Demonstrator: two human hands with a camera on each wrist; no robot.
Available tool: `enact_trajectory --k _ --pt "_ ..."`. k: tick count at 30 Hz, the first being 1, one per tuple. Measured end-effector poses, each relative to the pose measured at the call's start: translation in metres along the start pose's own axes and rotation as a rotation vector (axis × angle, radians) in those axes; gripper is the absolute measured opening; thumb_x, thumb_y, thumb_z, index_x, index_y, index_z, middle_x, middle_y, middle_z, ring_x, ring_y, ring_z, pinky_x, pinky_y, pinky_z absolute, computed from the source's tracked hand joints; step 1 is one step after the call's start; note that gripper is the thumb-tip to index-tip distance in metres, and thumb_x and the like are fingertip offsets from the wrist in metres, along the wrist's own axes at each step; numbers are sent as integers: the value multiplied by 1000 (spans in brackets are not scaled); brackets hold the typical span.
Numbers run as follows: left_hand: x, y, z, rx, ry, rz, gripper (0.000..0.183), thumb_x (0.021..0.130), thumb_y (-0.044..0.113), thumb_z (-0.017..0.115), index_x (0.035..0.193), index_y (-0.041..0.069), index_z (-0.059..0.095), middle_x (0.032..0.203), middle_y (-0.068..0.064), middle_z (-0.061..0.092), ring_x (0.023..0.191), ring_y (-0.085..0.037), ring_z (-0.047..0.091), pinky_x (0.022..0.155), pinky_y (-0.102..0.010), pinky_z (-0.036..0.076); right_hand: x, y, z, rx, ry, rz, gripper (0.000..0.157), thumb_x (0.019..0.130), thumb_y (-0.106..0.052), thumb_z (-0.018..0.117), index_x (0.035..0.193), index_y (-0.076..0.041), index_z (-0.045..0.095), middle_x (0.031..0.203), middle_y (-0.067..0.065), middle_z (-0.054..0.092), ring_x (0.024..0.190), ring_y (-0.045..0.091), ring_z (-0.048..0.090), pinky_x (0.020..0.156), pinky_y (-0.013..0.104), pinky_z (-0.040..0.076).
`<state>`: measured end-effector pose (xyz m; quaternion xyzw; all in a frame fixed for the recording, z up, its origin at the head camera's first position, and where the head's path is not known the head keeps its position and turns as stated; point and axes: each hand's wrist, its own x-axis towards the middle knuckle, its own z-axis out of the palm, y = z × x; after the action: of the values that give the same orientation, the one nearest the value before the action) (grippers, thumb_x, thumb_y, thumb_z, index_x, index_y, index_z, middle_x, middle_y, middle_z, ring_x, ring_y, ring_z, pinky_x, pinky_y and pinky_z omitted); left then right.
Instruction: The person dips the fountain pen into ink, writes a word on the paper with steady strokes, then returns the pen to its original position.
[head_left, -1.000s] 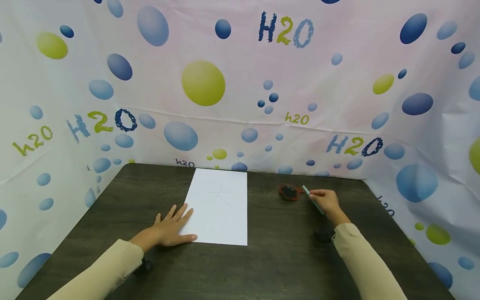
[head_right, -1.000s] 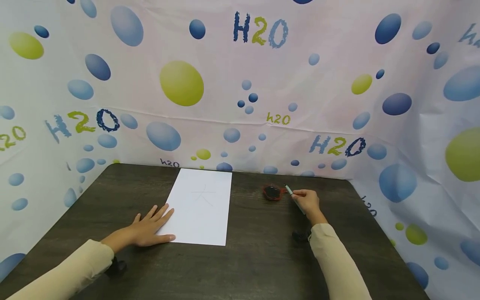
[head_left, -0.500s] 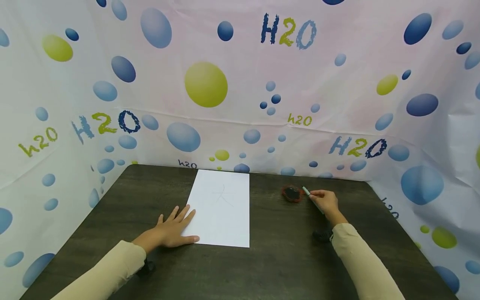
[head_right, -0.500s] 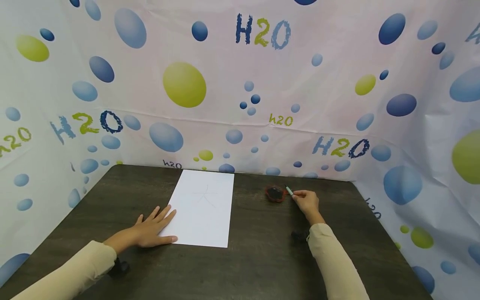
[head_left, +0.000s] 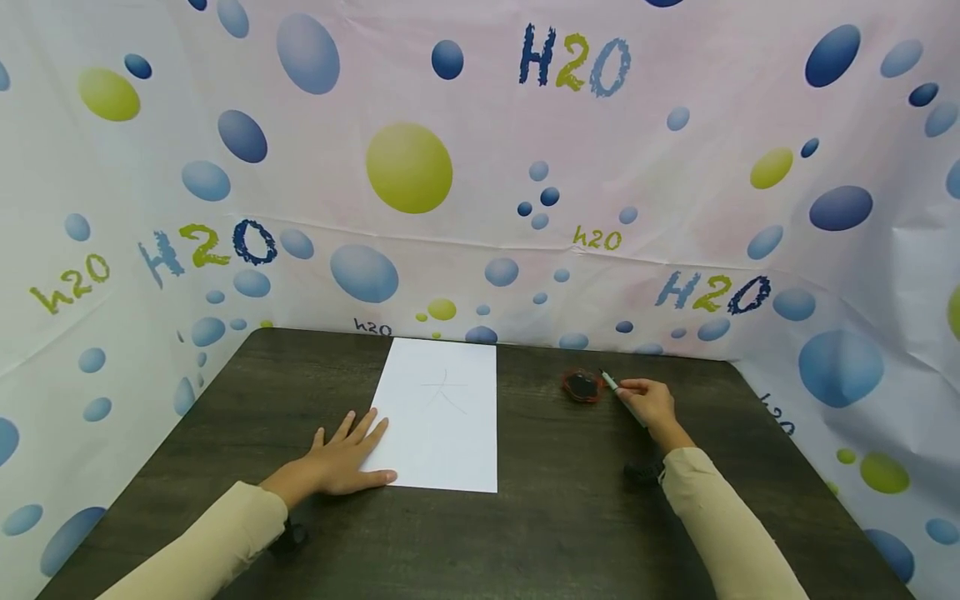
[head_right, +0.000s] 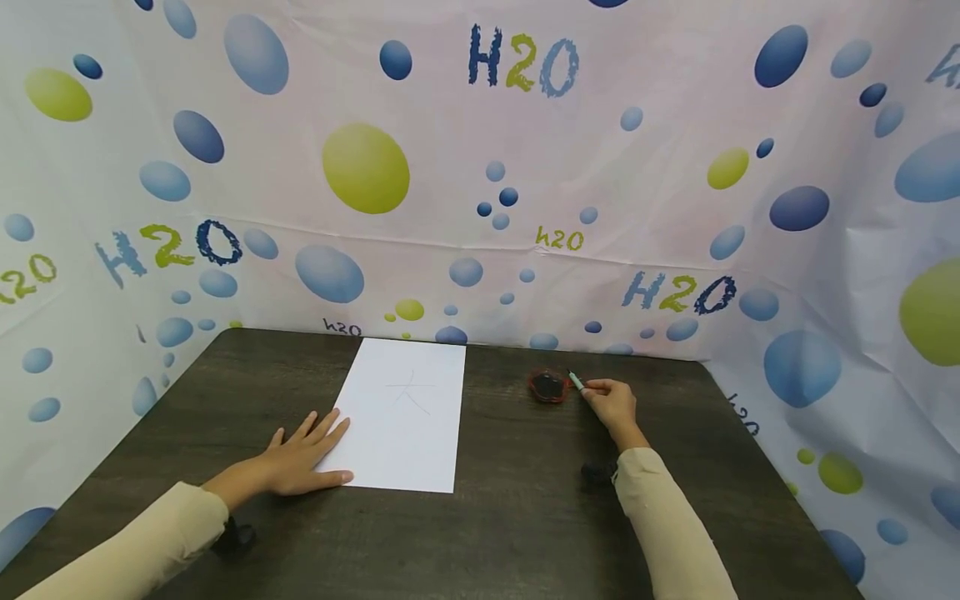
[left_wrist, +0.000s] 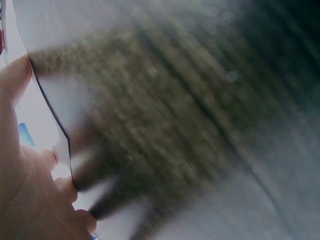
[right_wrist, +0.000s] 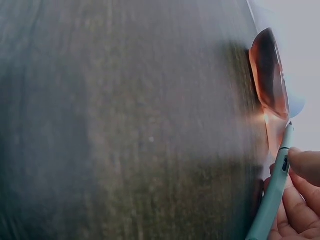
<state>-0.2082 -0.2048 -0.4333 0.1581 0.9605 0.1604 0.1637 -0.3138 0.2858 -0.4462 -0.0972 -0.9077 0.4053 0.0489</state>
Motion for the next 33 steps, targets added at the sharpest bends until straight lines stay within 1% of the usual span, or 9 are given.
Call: enact_trajectory --k 6,11,14,17,21,26,31,33 --pt "-1 3 -2 -12 1 12 92 88 63 55 154 8 20 159 -20 7 142 -51 3 99 -78 1 0 2 0 21 -8 18 35 94 -19 63 120 4 64 114 22 65 100 36 57 80 45 47" --pt "1 0 -1 -12 2 27 93 87 64 54 153 7 21 159 -21 7 141 -52 3 98 -79 0 -1 5 0 30 -17 34 36 94 -20 63 121 3 63 115 21 65 102 36 56 82 46 47" --pt "2 -2 -1 -23 -8 38 96 87 67 51 154 6 19 159 -21 5 141 -52 1 98 -79 -2 -2 4 -1 39 -22 50 36 94 -20 62 122 3 63 118 22 64 103 36 56 83 46 47" --pt "3 -2 -2 -37 -6 50 97 87 66 52 153 5 18 159 -22 5 141 -53 0 97 -79 -4 -2 3 -3 53 -35 62 38 94 -22 62 123 3 62 123 25 60 106 37 55 85 47 46" --pt "3 -1 -3 -28 0 41 96 87 66 53 154 6 18 159 -20 6 142 -51 1 98 -78 -2 -3 2 -7 68 -47 81 41 94 -24 62 124 4 61 128 27 55 109 39 52 88 47 45" --pt "4 -2 -1 -7 1 35 95 87 64 54 154 7 18 160 -19 6 142 -51 2 98 -79 0 -6 2 -10 66 -44 102 42 95 -26 60 125 3 60 130 26 54 110 38 52 89 48 45" --pt "4 -5 -2 -22 -7 24 96 87 65 52 154 6 17 160 -18 4 142 -51 2 98 -79 -1 -9 -2 -14 42 -72 67 45 96 -29 58 127 4 58 131 27 53 112 39 51 90 49 44" --pt "6 -11 0 -23 1 17 97 87 68 51 154 7 17 160 -17 4 143 -49 2 98 -78 -1 -10 -5 -16 36 -87 42 45 97 -29 57 127 4 58 131 27 53 113 40 51 91 49 44"
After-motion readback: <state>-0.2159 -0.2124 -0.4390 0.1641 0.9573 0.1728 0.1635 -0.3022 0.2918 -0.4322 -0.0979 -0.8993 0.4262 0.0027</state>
